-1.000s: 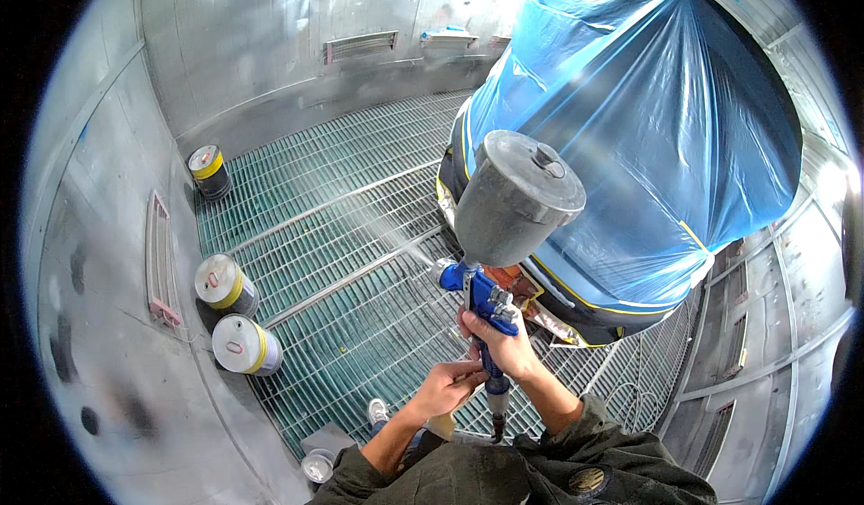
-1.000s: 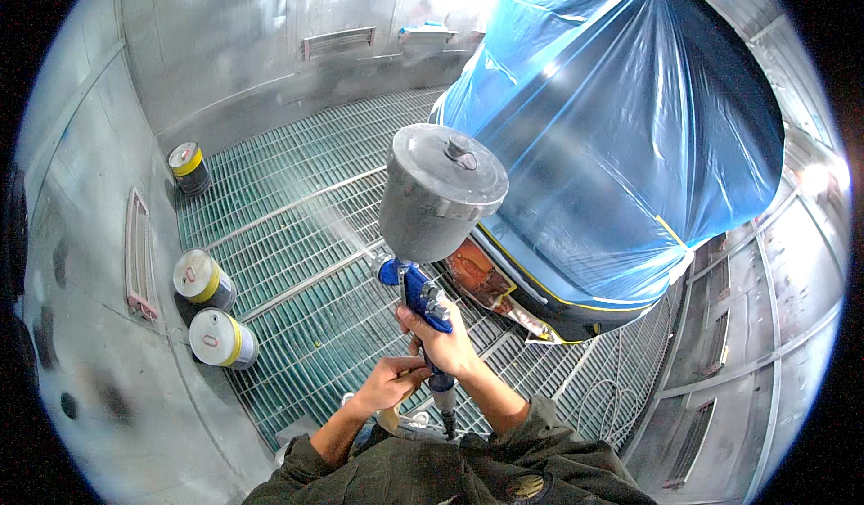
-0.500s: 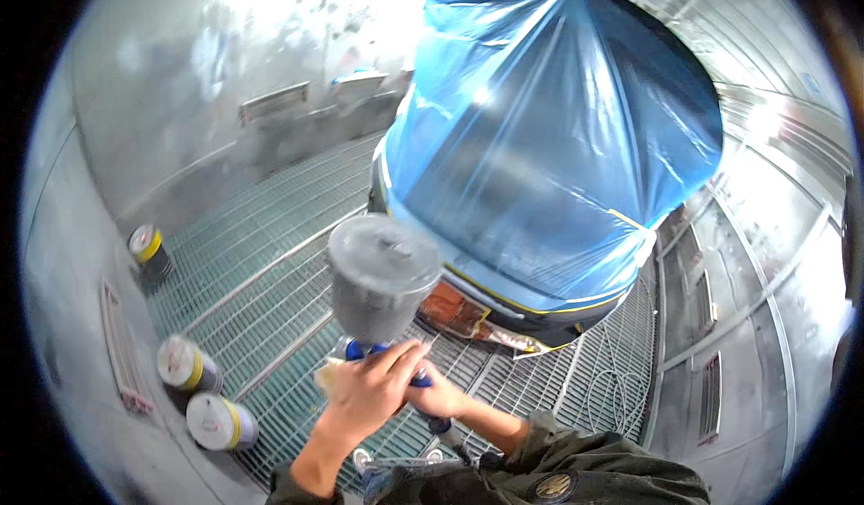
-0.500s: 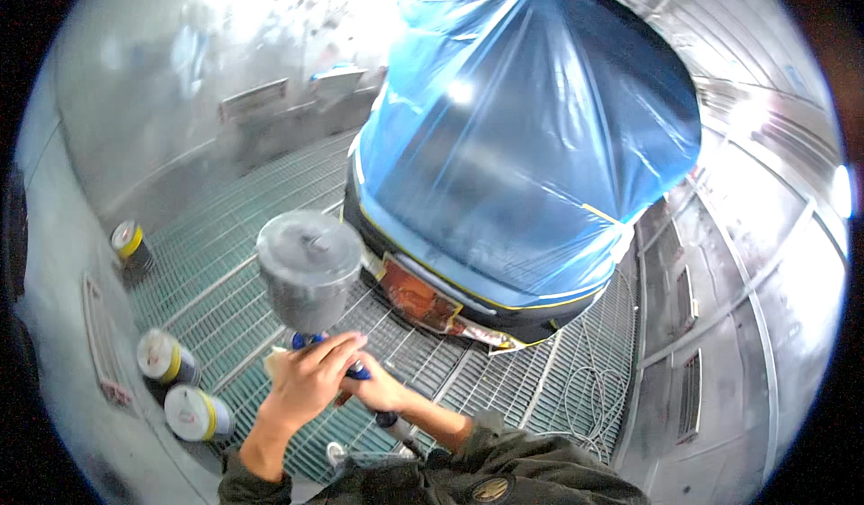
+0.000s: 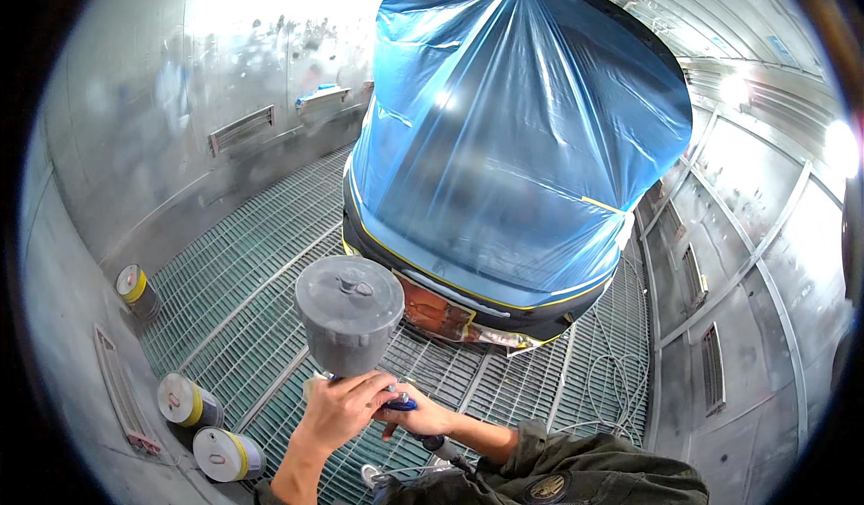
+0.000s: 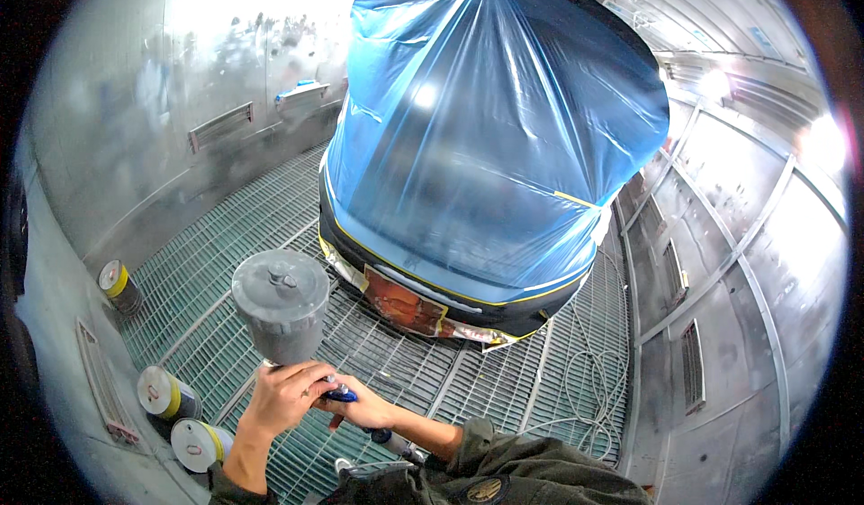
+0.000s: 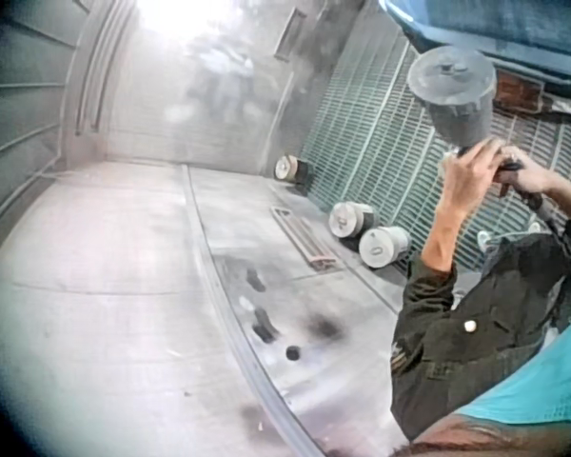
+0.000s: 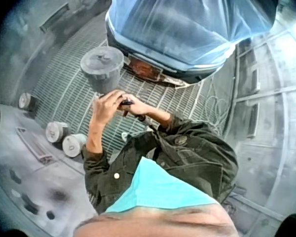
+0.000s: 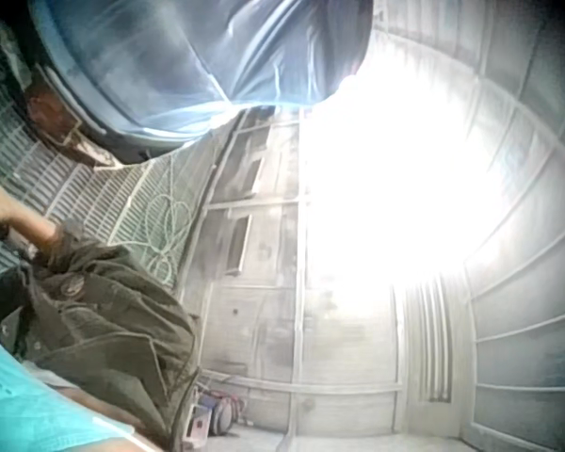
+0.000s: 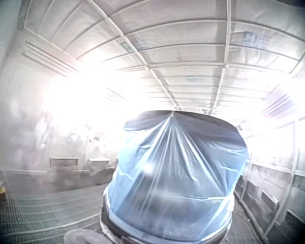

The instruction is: The person prepares a spray gun and applies gray paint to a car's hood in a paint booth. They wipe the surface with a cloth between coats and continue spraying until the hood is fully covered.

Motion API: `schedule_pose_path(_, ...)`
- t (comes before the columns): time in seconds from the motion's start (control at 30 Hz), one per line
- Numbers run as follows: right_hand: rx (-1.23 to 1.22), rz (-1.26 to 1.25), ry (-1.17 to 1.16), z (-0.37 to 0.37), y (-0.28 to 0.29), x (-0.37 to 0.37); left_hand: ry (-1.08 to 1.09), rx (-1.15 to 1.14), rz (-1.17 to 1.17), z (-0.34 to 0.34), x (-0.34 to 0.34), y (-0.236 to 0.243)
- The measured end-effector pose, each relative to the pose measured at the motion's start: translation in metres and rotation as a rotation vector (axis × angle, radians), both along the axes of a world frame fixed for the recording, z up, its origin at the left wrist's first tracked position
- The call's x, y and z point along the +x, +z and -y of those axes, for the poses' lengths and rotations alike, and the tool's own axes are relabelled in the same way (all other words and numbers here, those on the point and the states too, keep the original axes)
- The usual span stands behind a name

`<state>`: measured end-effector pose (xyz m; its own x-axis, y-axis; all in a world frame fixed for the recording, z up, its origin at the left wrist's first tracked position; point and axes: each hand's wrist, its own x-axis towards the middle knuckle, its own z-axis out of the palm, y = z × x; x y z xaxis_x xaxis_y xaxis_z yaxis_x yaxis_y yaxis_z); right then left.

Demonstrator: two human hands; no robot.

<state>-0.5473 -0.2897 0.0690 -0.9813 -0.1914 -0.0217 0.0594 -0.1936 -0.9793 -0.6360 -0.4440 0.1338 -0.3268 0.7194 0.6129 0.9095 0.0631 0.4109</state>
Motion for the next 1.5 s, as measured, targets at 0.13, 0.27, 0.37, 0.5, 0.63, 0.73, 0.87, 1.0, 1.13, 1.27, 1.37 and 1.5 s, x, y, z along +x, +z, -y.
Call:
schedule_pose_path(0.13, -0.050, 0.034, -0.021, -0.004, -0.001, 0.003, 0.007, -0.004, 0.059, -0.003, 0.004, 0.009)
schedule_pose_path(0.27, -0.039, 0.005, -0.023, -0.008, -0.014, 0.000, 0.031, 0.114, 0.190, -0.007, 0.005, -0.008)
schedule_pose_path(0.37, -0.044, 0.032, -0.083, -0.008, -0.006, 0.000, 0.139, 0.337, 0.184, -0.008, 0.011, -0.022)
schedule_pose_path(0.5, 0.015, 0.114, -0.172, -0.024, 0.014, -0.009, 0.262, 0.170, 0.838, 0.012, 0.043, -0.060)
schedule_pose_path(0.63, 0.013, 0.130, -0.163, -0.016, 0.027, -0.025, 0.122, 0.105, 1.419, -0.002, 0.071, -0.114)
schedule_pose_path(0.73, 0.065, 0.143, -0.178, -0.012, 0.031, -0.029, 0.058, 0.047, 1.391, -0.014, 0.074, -0.123)
schedule_pose_path(0.87, 0.068, 0.129, -0.175, -0.010, 0.026, -0.034, -0.030, 0.149, 1.372, -0.020, 0.071, -0.134)
schedule_pose_path(1.0, 0.057, 0.153, -0.206, 0.001, 0.033, -0.034, -0.109, 0.252, 1.433, -0.019, 0.076, -0.145)
schedule_pose_path(1.13, 0.085, 0.174, -0.179, -0.002, 0.022, -0.037, -0.215, 0.249, 1.497, -0.015, 0.071, -0.152)
schedule_pose_path(1.27, 0.119, 0.213, -0.164, -0.005, 0.025, -0.037, -0.228, 0.285, 1.475, -0.017, 0.071, -0.147)
schedule_pose_path(1.37, 0.044, 0.151, -0.211, 0.005, 0.030, -0.038, -0.236, 0.292, 1.469, -0.019, 0.072, -0.158)
schedule_pose_path(1.5, 0.203, 0.374, -0.107, -0.016, 0.022, -0.039, -0.258, 0.264, 1.504, -0.020, 0.071, -0.162)
